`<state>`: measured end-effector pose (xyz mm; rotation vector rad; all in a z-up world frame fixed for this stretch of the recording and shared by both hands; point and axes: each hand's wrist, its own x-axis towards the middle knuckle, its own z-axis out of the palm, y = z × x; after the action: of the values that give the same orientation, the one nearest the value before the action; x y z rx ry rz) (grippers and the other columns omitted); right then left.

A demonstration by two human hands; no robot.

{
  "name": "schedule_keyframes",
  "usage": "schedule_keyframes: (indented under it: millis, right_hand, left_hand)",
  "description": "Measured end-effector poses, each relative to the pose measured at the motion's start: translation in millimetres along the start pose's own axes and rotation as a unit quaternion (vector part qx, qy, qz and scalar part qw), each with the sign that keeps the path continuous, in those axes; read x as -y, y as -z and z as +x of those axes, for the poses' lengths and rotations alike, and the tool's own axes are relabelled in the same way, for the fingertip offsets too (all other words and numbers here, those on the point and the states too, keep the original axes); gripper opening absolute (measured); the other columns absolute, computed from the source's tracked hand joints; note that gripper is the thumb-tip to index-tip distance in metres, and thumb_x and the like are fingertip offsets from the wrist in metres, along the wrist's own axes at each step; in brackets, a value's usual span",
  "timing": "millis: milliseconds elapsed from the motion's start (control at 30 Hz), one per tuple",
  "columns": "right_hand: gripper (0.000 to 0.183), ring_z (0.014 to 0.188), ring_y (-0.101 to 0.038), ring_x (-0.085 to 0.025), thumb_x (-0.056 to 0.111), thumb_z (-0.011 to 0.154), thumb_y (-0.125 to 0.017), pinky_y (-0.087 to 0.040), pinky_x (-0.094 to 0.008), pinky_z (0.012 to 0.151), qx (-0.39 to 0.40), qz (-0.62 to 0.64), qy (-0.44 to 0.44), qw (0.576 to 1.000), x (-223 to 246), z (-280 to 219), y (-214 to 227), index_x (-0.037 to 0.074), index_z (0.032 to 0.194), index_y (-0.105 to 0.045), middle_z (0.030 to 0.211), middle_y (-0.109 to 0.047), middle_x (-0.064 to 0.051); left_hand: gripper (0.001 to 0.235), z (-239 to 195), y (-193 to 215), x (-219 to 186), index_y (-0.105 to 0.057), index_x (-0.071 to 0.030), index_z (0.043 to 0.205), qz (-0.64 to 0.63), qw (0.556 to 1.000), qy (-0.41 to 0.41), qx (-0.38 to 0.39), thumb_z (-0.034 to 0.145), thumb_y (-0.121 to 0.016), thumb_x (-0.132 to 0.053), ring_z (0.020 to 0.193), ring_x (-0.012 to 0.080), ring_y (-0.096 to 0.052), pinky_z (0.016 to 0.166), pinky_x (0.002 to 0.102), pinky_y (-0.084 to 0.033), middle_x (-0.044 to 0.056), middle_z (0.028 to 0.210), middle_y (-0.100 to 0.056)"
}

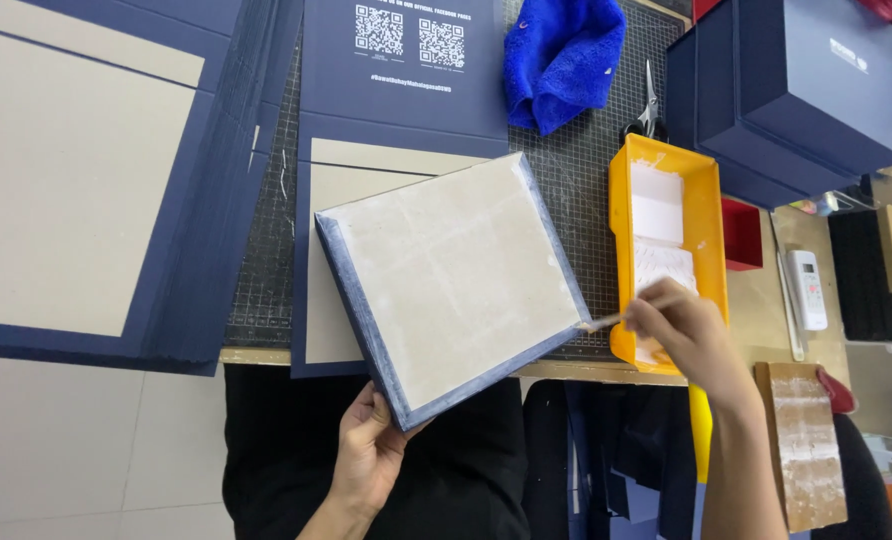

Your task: Applying a coating to a cardboard box component using a roller and a brush on a workshop table.

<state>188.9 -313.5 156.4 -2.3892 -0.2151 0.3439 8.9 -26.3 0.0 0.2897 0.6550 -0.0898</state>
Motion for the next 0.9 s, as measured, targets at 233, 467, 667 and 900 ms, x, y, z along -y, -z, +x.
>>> schedule_keyframes:
  millis: [233, 467, 667, 900]
  right_hand:
    - [0.028, 0.077, -0.071, -0.016, 0.012, 0.099, -0.056, -0.06, -0.028, 0.078, 0.118, -0.034, 0.163, 0.979, 30, 70, -8, 0.0, 0.077, -0.068, 0.086, -0.069, -0.01]
    - [0.017, 0.076, -0.066, -0.015, 0.009, 0.104, -0.055, -0.057, -0.025, 0.071, 0.063, -0.012, 0.212, 0.975, 40, 130, -31, 0.001, 0.095, -0.066, 0.101, -0.067, -0.011]
    - [0.019, 0.07, -0.059, -0.015, 0.003, 0.105, -0.055, -0.051, -0.026, 0.068, -0.004, 0.053, 0.263, 0.963, 41, 178, -54, 0.002, 0.088, -0.063, 0.098, -0.063, -0.008]
    - [0.018, 0.07, -0.059, -0.018, 0.005, 0.104, -0.059, -0.053, -0.027, 0.067, -0.088, 0.132, 0.318, 0.935, 52, 192, -64, -0.006, 0.09, -0.065, 0.093, -0.064, -0.014]
  left_hand:
    - [0.043, 0, -2, -3, -0.056, 0.007, 0.125, 0.012, 1.0, 0.015, -0.008, 0.091, -0.056, -0.019, 0.109, 0.0397, -0.065, 0.092, 0.054, -0.056, 0.024, 0.12, -0.066]
    - [0.049, 5, 2, 0, -0.057, 0.009, 0.125, 0.006, 1.0, 0.027, 0.004, 0.086, -0.06, -0.019, 0.113, 0.0403, -0.064, 0.096, 0.057, -0.054, 0.024, 0.12, -0.066]
    - [0.045, -1, -9, -7, -0.055, 0.01, 0.126, -0.003, 0.999, 0.043, -0.017, 0.089, -0.056, -0.015, 0.115, 0.0427, -0.062, 0.099, 0.058, -0.052, 0.026, 0.122, -0.065]
    - [0.049, -6, -16, -7, -0.051, 0.011, 0.132, -0.012, 0.999, 0.04, -0.034, 0.09, -0.053, -0.014, 0.117, 0.0424, -0.061, 0.099, 0.056, -0.051, 0.028, 0.127, -0.063]
